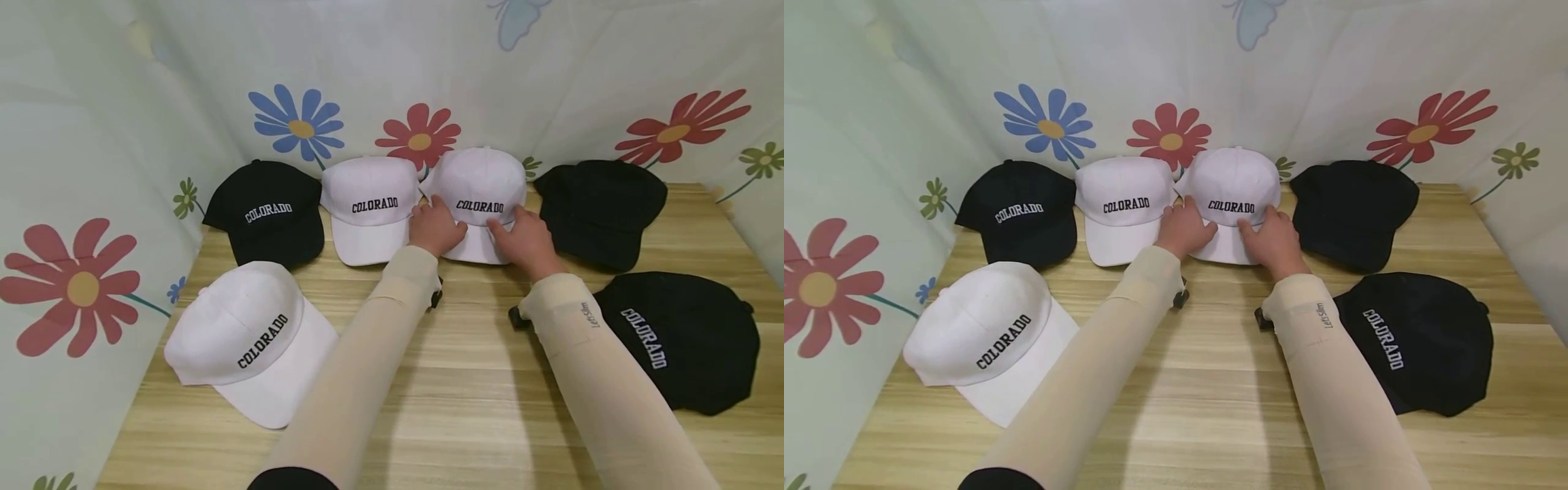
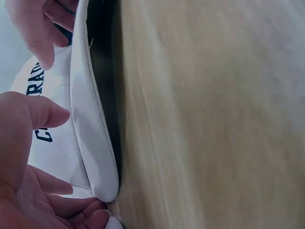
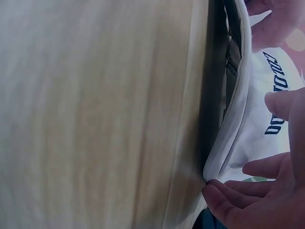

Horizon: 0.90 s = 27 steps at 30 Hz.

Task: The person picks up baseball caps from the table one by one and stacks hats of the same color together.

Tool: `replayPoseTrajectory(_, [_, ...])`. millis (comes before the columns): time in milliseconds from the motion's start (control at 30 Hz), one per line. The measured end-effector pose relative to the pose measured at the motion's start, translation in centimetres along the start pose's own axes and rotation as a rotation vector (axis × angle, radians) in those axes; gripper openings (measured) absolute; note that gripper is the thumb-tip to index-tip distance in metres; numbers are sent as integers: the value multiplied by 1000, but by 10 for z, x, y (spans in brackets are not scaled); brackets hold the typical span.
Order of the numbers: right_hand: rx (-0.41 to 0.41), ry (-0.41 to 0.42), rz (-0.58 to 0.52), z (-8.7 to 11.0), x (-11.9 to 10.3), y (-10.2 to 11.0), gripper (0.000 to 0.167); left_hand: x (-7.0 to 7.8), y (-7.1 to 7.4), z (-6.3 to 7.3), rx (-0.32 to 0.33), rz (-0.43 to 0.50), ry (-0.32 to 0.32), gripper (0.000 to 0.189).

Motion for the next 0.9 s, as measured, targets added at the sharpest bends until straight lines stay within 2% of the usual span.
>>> replayPoseTrajectory(233, [-5,-24,-26,-1,-1,-1,81,-1,7,1,9,52,17,73])
replayPoseTrajectory(500, [34,-165,-249,2,11,5,83,-1,5,2,-18,120,23,64])
replayPoseTrajectory(633, [42,-225,-381,4,17,6,81,-1,8,3,-4,137,12,57])
replayPoseTrajectory(767, [21,-257,-462,7,18,6,80,-1,13,5,21,142,5,51])
replayPoseTrajectory(900, [1,-241,-466,10,16,11,83,-4,16,7,25,189,17,51])
Point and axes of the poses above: each hand's wrist, its own z-axis away from the middle knuckle, its own y-axis out of the back of the hand, x = y × z, the point moved 9 cm from there along -z, towards the middle knuckle, and after that the axes turned 4 degrees about x, right-handed, at the moved point
